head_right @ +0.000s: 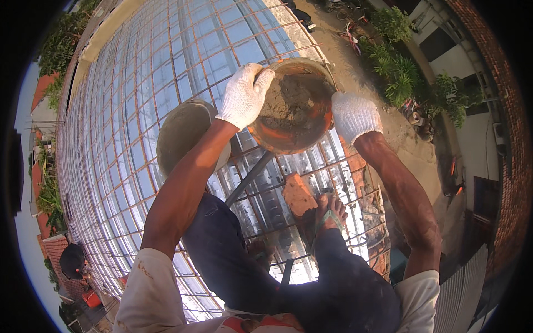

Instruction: The person scoops mortar from a bucket with a trowel, spreads the mortar onto a wire mesh and brick foundation, and then positions and embeds bricks into the mortar to build a ledge.

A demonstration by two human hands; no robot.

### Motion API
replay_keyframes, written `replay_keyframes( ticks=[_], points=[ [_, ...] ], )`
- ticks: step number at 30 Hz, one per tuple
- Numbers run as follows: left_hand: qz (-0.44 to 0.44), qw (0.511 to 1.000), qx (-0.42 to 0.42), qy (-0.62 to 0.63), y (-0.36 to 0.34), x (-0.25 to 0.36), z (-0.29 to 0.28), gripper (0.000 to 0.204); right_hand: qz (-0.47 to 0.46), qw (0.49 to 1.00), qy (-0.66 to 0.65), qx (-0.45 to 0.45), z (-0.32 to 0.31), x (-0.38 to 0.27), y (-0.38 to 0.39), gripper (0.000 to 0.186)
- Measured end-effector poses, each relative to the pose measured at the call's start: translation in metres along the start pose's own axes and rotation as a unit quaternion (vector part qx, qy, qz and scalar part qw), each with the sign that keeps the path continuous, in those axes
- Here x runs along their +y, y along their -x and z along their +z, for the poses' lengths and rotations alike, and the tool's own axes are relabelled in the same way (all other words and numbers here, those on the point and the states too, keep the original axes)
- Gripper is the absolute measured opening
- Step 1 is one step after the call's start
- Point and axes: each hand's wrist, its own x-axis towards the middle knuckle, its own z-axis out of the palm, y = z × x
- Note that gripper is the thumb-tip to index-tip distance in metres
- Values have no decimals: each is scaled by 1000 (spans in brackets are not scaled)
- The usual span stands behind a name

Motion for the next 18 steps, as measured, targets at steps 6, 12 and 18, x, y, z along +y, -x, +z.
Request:
replay_keyframes(
  ticks=[6, 12, 18],
  points=[
    [112, 993, 6, 26, 1, -3, 20, 31, -46, 976, -193, -84, 38, -44, 29, 27],
    [92, 995, 27, 27, 3, -6, 16, 28, -33, 989, -145, -26, 27, -53, 50, 22],
    [134, 991, 16, 25, 9, -4, 22, 23, 33, 989, -98, -102, 10, -9, 32, 24]
  ],
)
